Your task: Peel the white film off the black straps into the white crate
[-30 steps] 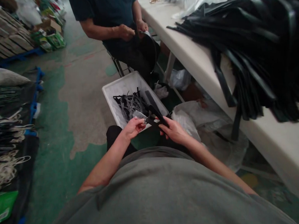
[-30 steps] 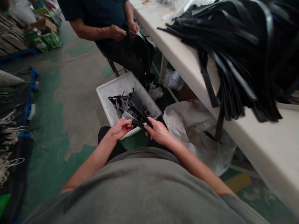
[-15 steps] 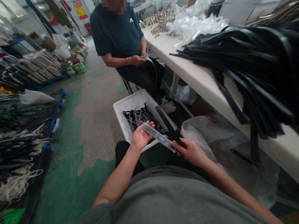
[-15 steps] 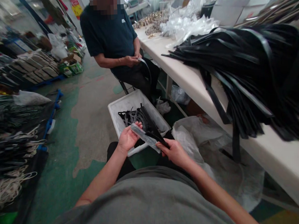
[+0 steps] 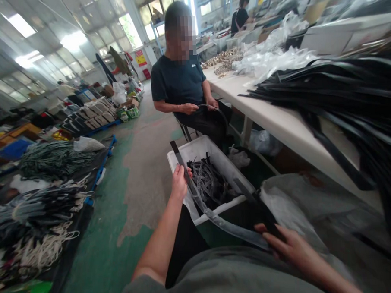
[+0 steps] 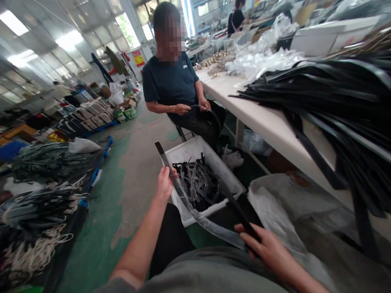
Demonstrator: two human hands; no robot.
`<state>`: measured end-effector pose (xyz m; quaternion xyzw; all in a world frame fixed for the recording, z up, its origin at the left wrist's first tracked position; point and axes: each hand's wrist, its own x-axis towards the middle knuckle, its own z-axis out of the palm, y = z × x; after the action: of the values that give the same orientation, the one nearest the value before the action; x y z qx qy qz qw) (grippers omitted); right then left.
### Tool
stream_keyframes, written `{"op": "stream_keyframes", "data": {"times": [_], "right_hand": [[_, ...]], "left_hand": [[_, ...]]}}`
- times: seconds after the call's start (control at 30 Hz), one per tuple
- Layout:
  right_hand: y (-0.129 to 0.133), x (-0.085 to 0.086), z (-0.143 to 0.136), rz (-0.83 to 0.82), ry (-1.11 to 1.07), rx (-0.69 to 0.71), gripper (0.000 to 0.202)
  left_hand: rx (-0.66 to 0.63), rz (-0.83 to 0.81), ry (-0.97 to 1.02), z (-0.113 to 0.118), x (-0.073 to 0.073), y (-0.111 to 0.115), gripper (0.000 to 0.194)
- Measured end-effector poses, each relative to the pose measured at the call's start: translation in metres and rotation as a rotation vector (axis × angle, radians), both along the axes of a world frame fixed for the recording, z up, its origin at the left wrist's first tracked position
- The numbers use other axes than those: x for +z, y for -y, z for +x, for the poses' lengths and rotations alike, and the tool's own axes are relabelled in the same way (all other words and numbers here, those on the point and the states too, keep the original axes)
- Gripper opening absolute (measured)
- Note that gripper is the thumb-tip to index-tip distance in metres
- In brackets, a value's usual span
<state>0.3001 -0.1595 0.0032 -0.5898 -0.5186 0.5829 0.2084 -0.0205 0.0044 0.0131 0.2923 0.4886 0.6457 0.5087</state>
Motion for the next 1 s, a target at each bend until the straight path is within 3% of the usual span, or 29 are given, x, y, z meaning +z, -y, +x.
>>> {"op": "stream_keyframes", "data": {"times": [0.17, 0.27, 0.43, 0.57, 0.67, 0.73, 0.9, 1.0], "right_hand": [[-0.049, 0.058, -0.039, 0.131, -0.25, -0.138, 0.07], [-0.073, 0.075, -0.057, 0.214, -0.381, -0.164, 0.069], [-0.079, 0.077, -0.069, 0.249, -0.458, -0.162, 0.041], [-0.064, 0.066, -0.07, 0.214, -0.403, -0.136, 0.035], [-0.051, 0.06, -0.068, 0.214, -0.304, -0.059, 0.032], [-0.042, 0.061, -0.064, 0.233, -0.259, -0.042, 0.029], [-0.029, 0.078, -0.036, 0.267, -0.215, -0.16, 0.031], [-0.031, 0.086, -0.014, 0.274, -0.21, -0.233, 0.032]], "left_hand": [[-0.2, 0.001, -0.349, 0.038, -0.013, 0.054, 0.029], [-0.302, 0.002, -0.509, 0.056, -0.012, 0.077, 0.026], [-0.528, 0.078, -0.598, 0.066, 0.0, 0.103, 0.033], [-0.736, 0.123, -0.613, 0.072, 0.003, 0.116, 0.051], [-0.705, 0.104, -0.776, 0.081, -0.01, 0.122, 0.025], [-0.663, 0.147, -0.86, 0.085, -0.024, 0.125, 0.018], [-0.68, 0.184, -0.963, 0.074, -0.056, 0.138, 0.02], [-0.815, 0.096, -0.937, 0.057, -0.066, 0.15, 0.028]]}}
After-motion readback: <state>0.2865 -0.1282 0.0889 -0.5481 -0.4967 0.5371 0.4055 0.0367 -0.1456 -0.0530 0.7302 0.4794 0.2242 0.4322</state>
